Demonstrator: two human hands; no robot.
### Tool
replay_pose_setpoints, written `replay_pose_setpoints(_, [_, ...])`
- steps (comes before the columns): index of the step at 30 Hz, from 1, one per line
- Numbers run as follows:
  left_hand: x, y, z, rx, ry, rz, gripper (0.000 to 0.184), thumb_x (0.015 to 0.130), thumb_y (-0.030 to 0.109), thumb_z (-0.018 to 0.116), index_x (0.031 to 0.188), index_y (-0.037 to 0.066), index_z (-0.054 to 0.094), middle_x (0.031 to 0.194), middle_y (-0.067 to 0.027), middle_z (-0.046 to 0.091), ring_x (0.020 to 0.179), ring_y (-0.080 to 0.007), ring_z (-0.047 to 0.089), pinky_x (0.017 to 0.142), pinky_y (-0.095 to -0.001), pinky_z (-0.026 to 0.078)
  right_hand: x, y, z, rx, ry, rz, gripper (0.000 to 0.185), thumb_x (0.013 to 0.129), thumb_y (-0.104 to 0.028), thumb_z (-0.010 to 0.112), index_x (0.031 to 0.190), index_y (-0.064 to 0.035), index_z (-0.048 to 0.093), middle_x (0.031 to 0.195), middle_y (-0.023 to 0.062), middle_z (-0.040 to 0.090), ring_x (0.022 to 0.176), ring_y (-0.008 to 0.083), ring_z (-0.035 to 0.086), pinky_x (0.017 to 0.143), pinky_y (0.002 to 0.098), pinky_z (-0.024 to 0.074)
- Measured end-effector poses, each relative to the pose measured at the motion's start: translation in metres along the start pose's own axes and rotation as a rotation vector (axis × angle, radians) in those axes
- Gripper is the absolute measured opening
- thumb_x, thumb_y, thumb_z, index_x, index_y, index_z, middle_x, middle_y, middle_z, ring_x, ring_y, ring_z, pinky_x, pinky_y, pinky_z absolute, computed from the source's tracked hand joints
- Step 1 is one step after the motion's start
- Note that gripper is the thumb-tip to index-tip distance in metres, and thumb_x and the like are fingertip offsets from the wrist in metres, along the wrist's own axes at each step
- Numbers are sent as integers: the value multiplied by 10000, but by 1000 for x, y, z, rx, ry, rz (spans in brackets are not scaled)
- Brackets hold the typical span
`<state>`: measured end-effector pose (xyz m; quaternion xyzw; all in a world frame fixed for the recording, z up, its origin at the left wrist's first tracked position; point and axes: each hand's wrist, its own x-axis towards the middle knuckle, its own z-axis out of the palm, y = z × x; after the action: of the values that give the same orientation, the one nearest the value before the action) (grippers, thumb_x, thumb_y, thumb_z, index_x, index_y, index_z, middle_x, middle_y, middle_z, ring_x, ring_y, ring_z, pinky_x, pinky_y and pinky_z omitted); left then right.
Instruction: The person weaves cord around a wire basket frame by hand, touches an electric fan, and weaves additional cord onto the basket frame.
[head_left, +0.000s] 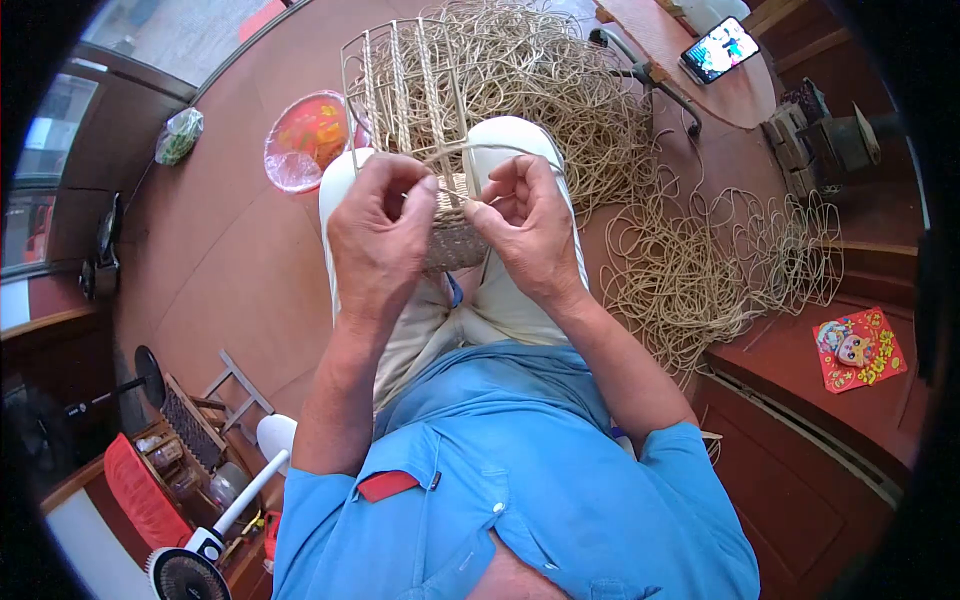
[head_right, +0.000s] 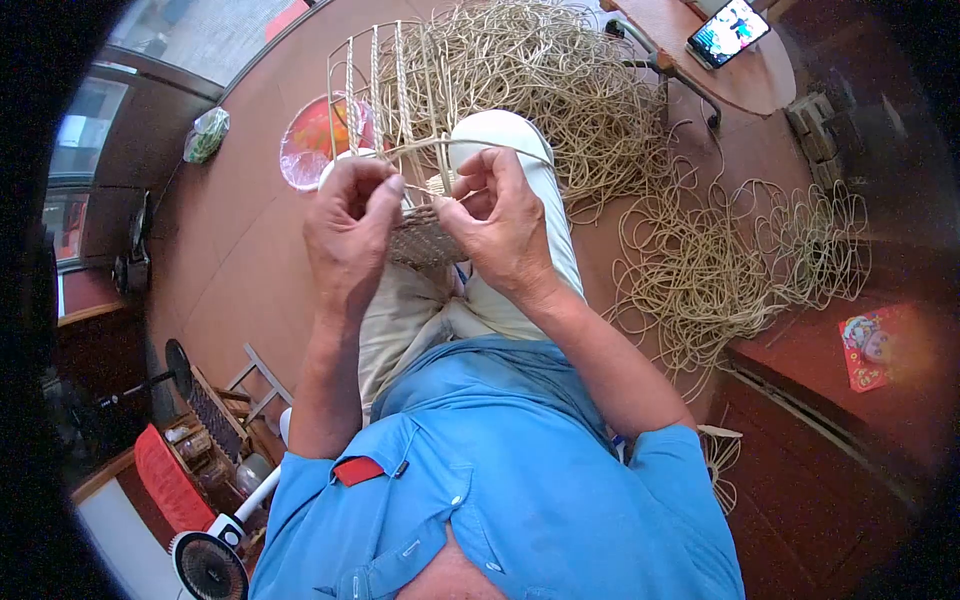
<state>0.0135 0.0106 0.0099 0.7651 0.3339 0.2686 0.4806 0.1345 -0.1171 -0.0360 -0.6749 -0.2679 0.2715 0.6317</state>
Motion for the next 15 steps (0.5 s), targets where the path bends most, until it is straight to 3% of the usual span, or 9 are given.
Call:
replay_pose_setpoints(2, [9, -5, -6, -387, -31, -42, 54, 1044, 60, 732, 1073, 26, 703, 984, -42, 778, 834, -81, 735, 722, -239, 588, 1, -4, 1, 26, -8, 12, 389, 958, -94, 787, 1251, -12, 546, 1023, 75, 730, 921, 113, 734, 812, 289, 612])
replay_pose_setpoints(7, [6, -3, -5, -433, -123, -148, 70, 1075, 25, 690, 1142, 29, 672, 1076, -78, 789, 951, -135, 786, 807, -255, 651, 10, 1, 0, 249, -88, 93, 462, 959, -43, 743, 1349, -2, 497, 1075, 91, 747, 968, 124, 734, 844, 284, 597])
replay_pose_setpoints(10, [3, -5, 1, -469, -86, -120, 84, 1063, 26, 709, 1146, 19, 701, 1077, -71, 790, 915, -120, 774, 784, -248, 632, 15, -4, -2, 443, -155, 198, 520, 954, -7, 733, 1408, 12, 482, 1122, 116, 762, 1014, 136, 733, 891, 279, 589])
replay_pose_setpoints(15, [-1, -4, 7, -68, -24, 22, 109, 1001, -8, 743, 1108, 9, 761, 1026, -67, 769, 858, -122, 737, 767, -274, 596, 20, -7, -9, 608, -239, 322, 601, 926, 56, 749, 1460, 8, 479, 1173, 106, 761, 1053, 152, 731, 976, 315, 577])
